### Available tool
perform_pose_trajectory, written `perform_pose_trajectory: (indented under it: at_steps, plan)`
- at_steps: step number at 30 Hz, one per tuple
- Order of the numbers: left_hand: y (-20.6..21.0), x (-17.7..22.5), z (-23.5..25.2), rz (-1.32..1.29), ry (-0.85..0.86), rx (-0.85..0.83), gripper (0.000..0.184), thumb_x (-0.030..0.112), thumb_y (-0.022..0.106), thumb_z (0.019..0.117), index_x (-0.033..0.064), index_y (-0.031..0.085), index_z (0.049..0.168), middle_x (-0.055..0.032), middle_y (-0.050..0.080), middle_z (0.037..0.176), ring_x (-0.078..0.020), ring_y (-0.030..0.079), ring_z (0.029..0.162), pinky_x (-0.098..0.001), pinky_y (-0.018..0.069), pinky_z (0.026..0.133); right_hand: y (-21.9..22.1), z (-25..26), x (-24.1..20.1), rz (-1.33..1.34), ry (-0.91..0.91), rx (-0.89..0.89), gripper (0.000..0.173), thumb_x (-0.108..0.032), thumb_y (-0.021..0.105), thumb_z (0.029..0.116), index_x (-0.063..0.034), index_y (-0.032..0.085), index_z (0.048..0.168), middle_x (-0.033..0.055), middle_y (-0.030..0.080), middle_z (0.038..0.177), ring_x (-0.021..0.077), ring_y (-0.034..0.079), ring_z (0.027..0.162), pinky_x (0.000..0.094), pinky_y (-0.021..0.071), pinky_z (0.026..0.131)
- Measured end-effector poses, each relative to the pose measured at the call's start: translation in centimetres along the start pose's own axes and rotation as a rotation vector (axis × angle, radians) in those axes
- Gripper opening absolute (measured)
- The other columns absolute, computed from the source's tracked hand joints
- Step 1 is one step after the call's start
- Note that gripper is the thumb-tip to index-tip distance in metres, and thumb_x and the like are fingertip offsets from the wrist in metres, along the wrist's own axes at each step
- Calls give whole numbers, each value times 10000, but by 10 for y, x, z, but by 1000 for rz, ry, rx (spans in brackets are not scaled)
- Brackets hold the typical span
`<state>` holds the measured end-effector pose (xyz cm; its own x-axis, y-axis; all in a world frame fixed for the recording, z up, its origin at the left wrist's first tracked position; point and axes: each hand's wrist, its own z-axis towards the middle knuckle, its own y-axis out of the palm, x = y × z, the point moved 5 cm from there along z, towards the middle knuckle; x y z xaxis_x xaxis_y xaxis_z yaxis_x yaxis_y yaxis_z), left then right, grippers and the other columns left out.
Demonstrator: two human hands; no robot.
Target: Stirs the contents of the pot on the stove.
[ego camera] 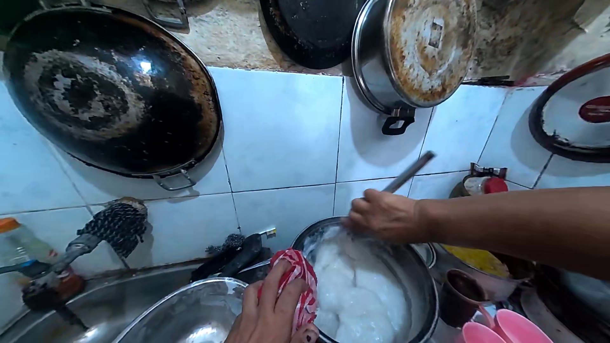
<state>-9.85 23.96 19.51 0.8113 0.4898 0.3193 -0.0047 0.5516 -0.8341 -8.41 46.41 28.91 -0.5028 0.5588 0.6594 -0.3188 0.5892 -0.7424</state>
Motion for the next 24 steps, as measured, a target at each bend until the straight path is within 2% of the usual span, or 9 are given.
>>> perform_pose_trajectory:
  at_steps: [3,5,6,9,11,13,18,22,24]
  plan:
    - [1,1,-1,-4,-28,-5,695,604,281,1022,72,625,1307,-286,440,1513,-536,539,1196,-585,523,823,0,-44,-6,100,197,-332,256,22,614,929,-13,682,1173,169,690,977,367,676,906,502,536,755]
    - [2,1,-1,-20,-43,3,686,612,320,1016,68,634,1292,-284,449,1508,-542,541,1190,-595,524,812,-9,-66,-20,163,259,-446,239,-7,644,917,-57,691,1147,164,681,952,372,681,836,504,549,667]
    - [2,1,-1,-26,-42,11,685,611,332,1015,62,640,1286,-288,456,1502,-545,544,1187,-601,523,812,-20,-70,-26,155,255,-428,244,-12,638,921,-80,694,1149,148,673,930,354,677,799,484,542,623]
    - [2,1,0,-31,-42,18,740,659,284,1012,66,643,1271,-291,462,1495,-538,544,1194,-598,523,822,-52,-54,-38,-32,124,-16,241,-3,623,890,-103,711,1091,76,625,782,264,620,640,375,457,482]
    - [1,2,-1,-28,-38,13,757,661,274,1012,52,641,1273,-298,463,1491,-543,543,1194,-599,521,831,-48,-28,-39,-108,69,115,267,-2,534,963,-65,667,1185,86,642,859,257,635,704,367,470,530]
    - [1,2,0,-17,-26,18,759,652,273,1015,39,640,1270,-306,467,1483,-546,546,1185,-593,523,826,-28,0,-30,-104,27,68,332,40,475,1002,3,613,1301,141,660,985,295,663,828,403,514,633]
    - [-1,3,-1,4,-31,-2,731,639,331,1007,39,628,1299,-307,453,1498,-551,551,1168,-590,524,786,20,-1,-28,50,58,-415,362,105,377,1003,157,498,1340,294,608,1203,428,624,1077,525,507,862]
    - [2,4,-3,1,-31,23,813,709,257,991,56,623,1308,-294,457,1502,-546,549,1176,-588,527,773,-12,-35,-37,248,263,-810,133,29,546,972,99,636,1040,247,651,982,419,665,925,536,532,796]
    - [2,5,-3,-3,-38,31,827,720,261,983,52,627,1305,-292,461,1501,-548,547,1183,-594,525,779,-35,-40,-37,296,247,-987,115,-75,638,955,33,675,946,206,662,875,397,673,849,548,525,721]
